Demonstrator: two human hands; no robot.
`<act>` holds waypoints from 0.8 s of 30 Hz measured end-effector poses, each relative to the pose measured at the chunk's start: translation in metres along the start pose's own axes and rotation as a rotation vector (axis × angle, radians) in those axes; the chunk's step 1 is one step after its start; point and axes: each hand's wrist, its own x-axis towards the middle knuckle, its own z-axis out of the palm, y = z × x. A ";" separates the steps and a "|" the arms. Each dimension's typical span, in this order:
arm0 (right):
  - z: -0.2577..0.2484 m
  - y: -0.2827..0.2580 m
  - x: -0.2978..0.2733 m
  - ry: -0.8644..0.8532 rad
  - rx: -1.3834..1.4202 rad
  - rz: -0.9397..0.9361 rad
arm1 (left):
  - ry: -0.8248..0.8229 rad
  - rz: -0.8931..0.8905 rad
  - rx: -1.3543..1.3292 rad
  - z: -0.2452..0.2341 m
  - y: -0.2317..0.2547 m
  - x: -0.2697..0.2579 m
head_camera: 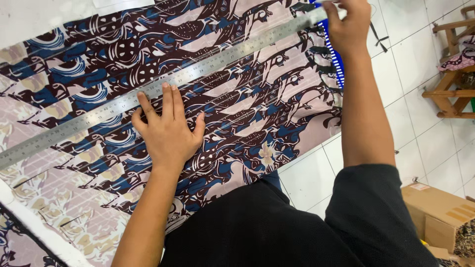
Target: The person uses a metal ruler and white chalk to draw parallel lines across a large piece of patterned fabric laid on a table. After completing the markings, the person folds the fabric and places it on a stack.
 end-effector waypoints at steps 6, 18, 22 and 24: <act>0.005 -0.027 -0.027 0.044 0.352 0.483 | 0.078 -0.001 -0.075 0.008 0.000 -0.006; 0.051 -0.055 0.008 -0.078 -0.110 0.291 | 0.117 -0.022 -0.096 0.014 -0.002 -0.009; 0.052 -0.058 0.007 -0.058 -0.129 0.280 | 0.115 -0.021 -0.082 0.015 -0.001 -0.011; 0.055 -0.059 0.008 -0.061 -0.176 0.284 | 0.101 -0.026 -0.086 0.017 -0.001 -0.012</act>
